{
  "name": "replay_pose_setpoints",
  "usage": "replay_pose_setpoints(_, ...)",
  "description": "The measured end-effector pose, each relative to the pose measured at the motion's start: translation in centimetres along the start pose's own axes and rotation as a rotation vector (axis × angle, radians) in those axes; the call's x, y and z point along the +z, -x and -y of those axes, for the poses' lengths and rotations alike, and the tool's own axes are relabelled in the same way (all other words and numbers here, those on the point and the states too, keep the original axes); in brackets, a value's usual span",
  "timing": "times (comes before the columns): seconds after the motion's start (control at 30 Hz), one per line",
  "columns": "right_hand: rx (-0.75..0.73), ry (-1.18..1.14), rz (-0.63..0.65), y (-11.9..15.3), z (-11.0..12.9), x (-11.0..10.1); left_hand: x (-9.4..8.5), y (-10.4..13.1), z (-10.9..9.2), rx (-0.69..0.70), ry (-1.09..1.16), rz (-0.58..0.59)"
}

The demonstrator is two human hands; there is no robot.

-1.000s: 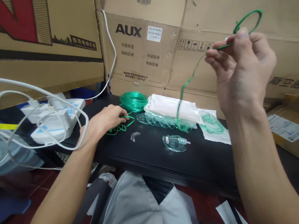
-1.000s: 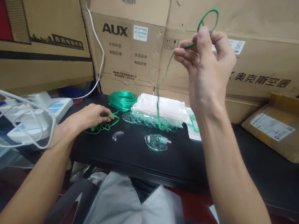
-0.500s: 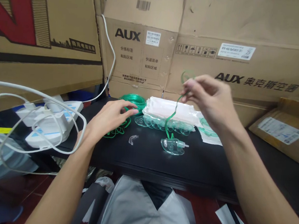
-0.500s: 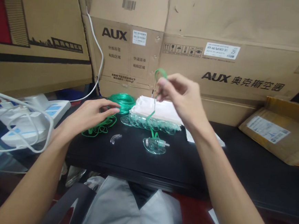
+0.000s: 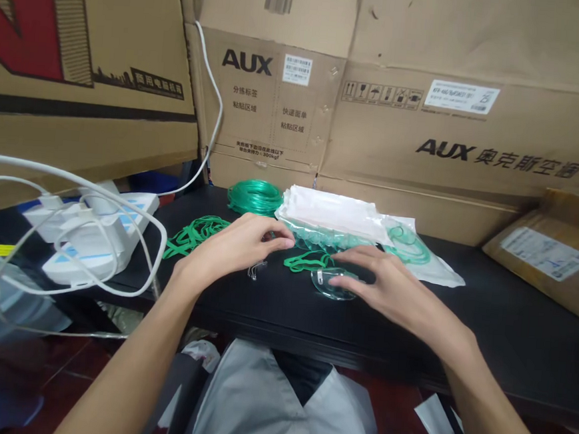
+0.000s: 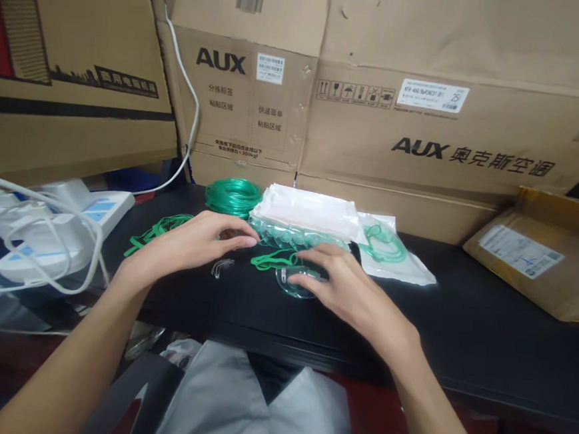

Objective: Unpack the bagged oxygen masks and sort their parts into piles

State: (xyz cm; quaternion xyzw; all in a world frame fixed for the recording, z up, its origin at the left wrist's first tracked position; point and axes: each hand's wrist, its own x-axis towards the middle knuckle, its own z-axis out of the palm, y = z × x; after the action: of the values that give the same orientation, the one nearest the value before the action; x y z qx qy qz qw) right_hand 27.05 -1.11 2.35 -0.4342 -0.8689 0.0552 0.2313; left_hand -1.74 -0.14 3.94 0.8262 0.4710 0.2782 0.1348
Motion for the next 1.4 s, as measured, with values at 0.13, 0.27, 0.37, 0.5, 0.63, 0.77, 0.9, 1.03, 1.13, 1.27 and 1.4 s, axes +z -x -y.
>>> replay_pose_setpoints(0.13,0.037,-0.061,0.073,2.2,-1.5,0.2,0.8,-0.3,-0.7,-0.016,-0.013,0.05)
replay_pose_setpoints(0.27,0.062,-0.061,0.061,3.3,-2.1,-0.6,2.0,-0.6,-0.5,-0.046,-0.037,0.116)
replay_pose_setpoints(0.37,0.044,-0.046,-0.032,3.1,-1.3,-0.6,2.5,-0.9,-0.1,-0.049,-0.08,0.124)
replay_pose_setpoints(0.5,0.004,-0.048,-0.181,2.3,0.7,1.0,2.8,-1.1,-0.2,0.012,-0.084,0.107)
replay_pose_setpoints(0.63,-0.03,-0.029,-0.229,1.6,2.0,3.0,2.9,-1.0,-0.8,0.068,-0.075,0.099)
replay_pose_setpoints(0.77,-0.06,-0.036,-0.268,1.3,2.5,3.6,2.8,-0.7,-1.6,0.123,-0.059,0.1)
replay_pose_setpoints(0.9,-0.063,-0.099,-0.228,1.2,2.2,3.7,2.7,-0.5,-2.1,0.147,-0.069,0.066)
replay_pose_setpoints(1.03,-0.058,-0.126,-0.172,1.1,1.8,4.2,2.7,-0.4,-2.1,0.162,-0.068,0.063)
replay_pose_setpoints(1.13,-0.066,-0.162,-0.186,1.0,1.9,4.2,2.7,-0.3,-2.0,0.145,-0.095,0.084)
replay_pose_setpoints(1.27,-0.093,-0.181,-0.22,0.9,2.2,3.8,2.7,-0.3,-2.2,0.098,-0.111,0.084)
replay_pose_setpoints(1.4,-0.108,-0.204,-0.235,0.9,2.3,3.5,2.7,-0.4,-2.6,0.065,-0.049,0.01)
